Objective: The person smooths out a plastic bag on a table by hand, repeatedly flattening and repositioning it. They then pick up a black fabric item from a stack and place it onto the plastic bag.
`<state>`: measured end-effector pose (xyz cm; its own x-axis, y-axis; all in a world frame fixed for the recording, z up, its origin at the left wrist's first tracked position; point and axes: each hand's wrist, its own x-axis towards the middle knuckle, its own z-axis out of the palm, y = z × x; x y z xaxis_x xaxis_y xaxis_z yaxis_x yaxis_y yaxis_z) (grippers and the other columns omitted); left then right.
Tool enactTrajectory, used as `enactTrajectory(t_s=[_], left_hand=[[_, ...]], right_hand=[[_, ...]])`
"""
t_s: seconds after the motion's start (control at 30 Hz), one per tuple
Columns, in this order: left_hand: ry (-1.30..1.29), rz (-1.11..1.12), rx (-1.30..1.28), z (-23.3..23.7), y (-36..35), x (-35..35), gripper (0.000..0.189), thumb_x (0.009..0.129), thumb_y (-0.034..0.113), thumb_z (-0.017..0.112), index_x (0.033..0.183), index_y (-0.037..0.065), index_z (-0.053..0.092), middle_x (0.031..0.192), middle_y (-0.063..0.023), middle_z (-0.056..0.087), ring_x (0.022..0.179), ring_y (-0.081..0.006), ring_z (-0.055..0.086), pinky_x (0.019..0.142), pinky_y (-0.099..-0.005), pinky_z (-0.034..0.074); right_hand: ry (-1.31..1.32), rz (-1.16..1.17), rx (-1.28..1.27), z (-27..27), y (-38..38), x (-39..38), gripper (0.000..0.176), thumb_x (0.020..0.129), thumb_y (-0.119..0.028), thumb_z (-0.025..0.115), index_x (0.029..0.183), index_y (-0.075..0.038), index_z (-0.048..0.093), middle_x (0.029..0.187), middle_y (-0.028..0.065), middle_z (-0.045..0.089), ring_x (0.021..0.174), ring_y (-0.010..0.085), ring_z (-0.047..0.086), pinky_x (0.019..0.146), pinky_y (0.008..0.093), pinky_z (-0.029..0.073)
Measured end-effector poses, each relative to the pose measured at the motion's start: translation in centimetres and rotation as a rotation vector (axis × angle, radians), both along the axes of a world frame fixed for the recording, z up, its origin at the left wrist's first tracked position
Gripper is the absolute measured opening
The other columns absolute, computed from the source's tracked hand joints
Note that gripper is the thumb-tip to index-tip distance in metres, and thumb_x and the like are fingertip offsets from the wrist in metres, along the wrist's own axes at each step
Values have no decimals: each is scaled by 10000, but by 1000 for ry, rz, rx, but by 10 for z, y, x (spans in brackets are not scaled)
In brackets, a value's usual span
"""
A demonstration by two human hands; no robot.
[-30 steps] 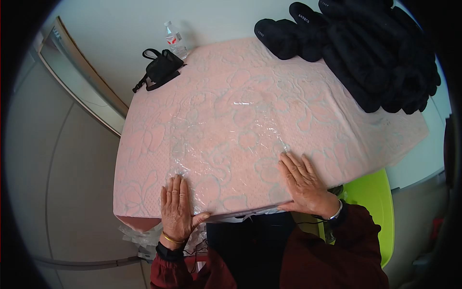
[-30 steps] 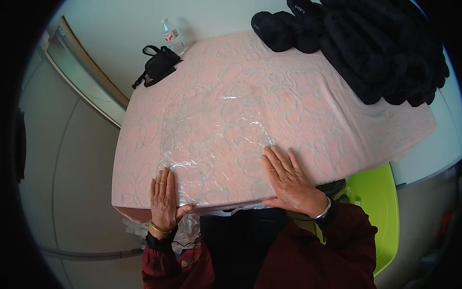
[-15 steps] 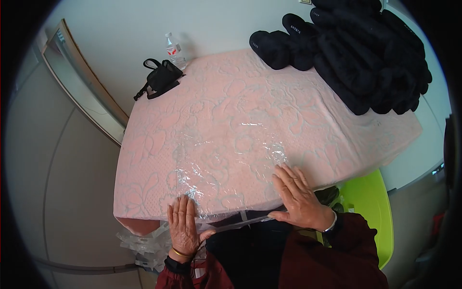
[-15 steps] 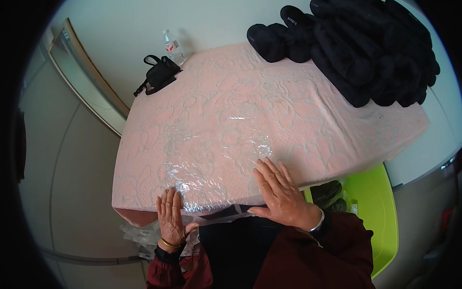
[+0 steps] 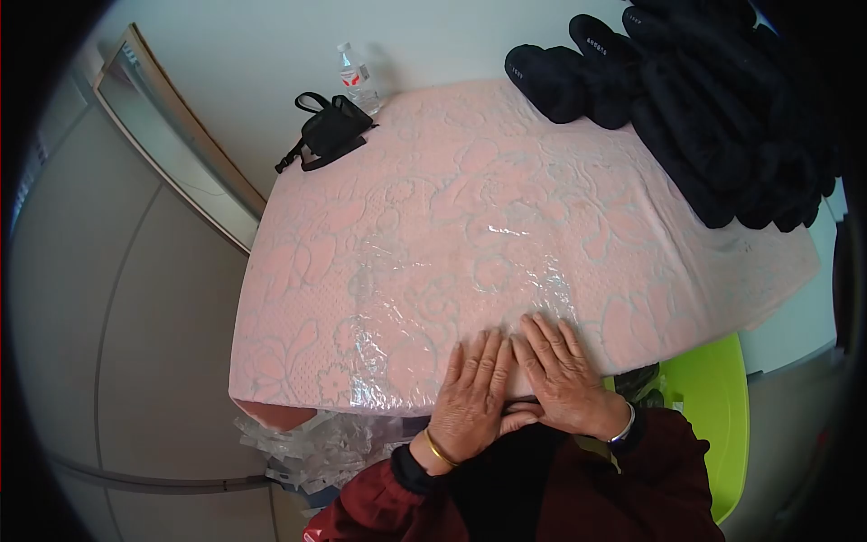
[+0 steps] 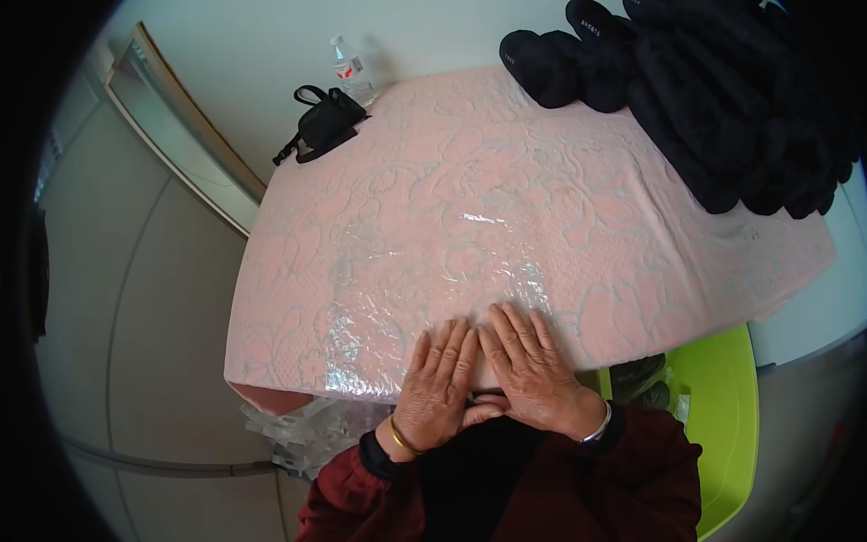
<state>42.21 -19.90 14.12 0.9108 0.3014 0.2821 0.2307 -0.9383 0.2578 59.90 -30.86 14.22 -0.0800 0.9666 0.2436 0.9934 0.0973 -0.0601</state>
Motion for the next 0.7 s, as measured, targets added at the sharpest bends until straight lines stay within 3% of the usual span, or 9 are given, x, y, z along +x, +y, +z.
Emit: enactTrajectory(t_s=[0.1, 0.3, 0.7], left_hand=[[29, 19, 13, 5, 24, -19, 983, 896, 667, 521, 1463, -119, 353, 1556, -286, 326, 1462, -426, 304, 1190, -551, 216], [136, 242, 79, 10, 79, -81, 1063, 869, 756, 471, 1475, -109, 342, 1558, -281, 328, 1453, -433, 311, 1191, -556, 203], [166, 340, 136, -1, 58, -99, 1098, 844, 796, 462, 1478, -93, 347, 1555, -270, 335, 1453, -431, 309, 1185, -582, 187]], right_hand=[[65, -25, -67, 6, -8, 17, 1060, 838, -689, 585, 1482, 107, 310, 1589, 278, 248, 1510, 389, 199, 1226, 541, 130], [46, -74, -192, 14, -8, 40, 1197, 817, -803, 493, 1507, 133, 212, 1599, 283, 209, 1517, 393, 159, 1234, 533, 94], [29, -61, -152, 9, -29, 32, 1150, 837, -789, 491, 1484, 134, 263, 1582, 296, 233, 1506, 411, 180, 1218, 568, 94]])
